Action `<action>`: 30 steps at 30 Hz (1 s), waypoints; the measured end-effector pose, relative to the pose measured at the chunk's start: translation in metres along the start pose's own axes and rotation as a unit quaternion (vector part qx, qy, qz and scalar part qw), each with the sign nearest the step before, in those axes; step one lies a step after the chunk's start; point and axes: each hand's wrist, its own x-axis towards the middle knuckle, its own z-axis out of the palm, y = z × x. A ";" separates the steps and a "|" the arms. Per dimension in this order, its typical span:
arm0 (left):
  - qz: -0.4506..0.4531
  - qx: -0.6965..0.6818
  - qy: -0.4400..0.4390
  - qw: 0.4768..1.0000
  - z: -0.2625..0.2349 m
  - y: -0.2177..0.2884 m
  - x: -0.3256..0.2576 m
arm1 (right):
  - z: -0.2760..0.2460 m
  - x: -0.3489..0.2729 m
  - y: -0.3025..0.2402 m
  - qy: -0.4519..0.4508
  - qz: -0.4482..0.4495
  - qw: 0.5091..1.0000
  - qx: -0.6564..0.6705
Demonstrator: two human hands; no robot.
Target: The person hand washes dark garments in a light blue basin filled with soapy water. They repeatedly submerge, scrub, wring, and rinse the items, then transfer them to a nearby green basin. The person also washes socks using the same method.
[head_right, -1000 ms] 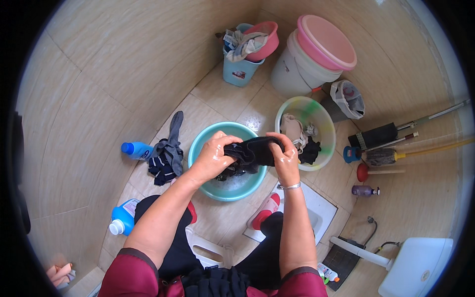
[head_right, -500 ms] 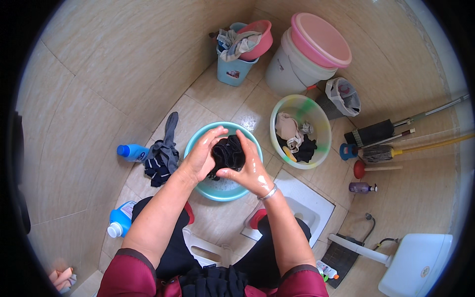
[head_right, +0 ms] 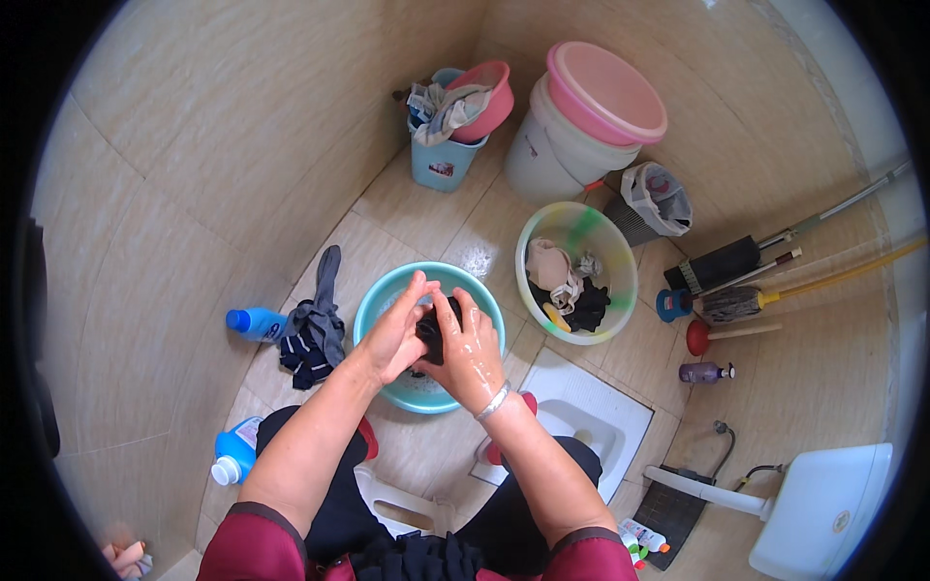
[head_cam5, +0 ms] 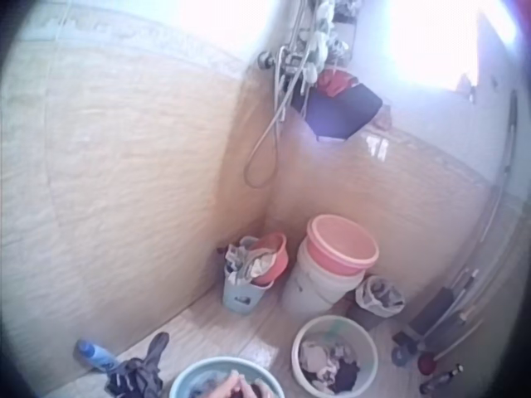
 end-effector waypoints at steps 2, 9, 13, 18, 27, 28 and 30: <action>-0.005 0.004 -0.026 1.000 -0.006 0.000 0.003 | 0.001 0.002 0.008 0.017 -0.014 1.000 0.021; -0.026 0.022 0.115 0.993 -0.056 -0.035 0.023 | -0.012 0.009 0.030 0.065 -0.037 0.994 0.074; -0.219 -0.067 0.155 0.961 -0.067 -0.082 0.015 | -0.029 0.009 0.028 0.062 -0.069 0.990 0.108; -0.077 -0.290 -0.169 0.939 -0.045 -0.099 0.003 | -0.042 -0.008 0.010 0.006 -0.199 0.973 0.119; 0.053 -0.336 -0.039 0.940 -0.029 -0.087 0.028 | -0.017 -0.030 -0.003 0.090 -0.115 0.967 0.211; 0.073 -0.352 -0.017 0.933 -0.029 -0.086 0.031 | -0.014 -0.025 0.004 0.128 -0.065 0.957 0.251; 0.090 -0.382 0.043 0.919 -0.028 -0.086 0.034 | -0.005 -0.021 0.018 0.158 0.097 0.911 0.369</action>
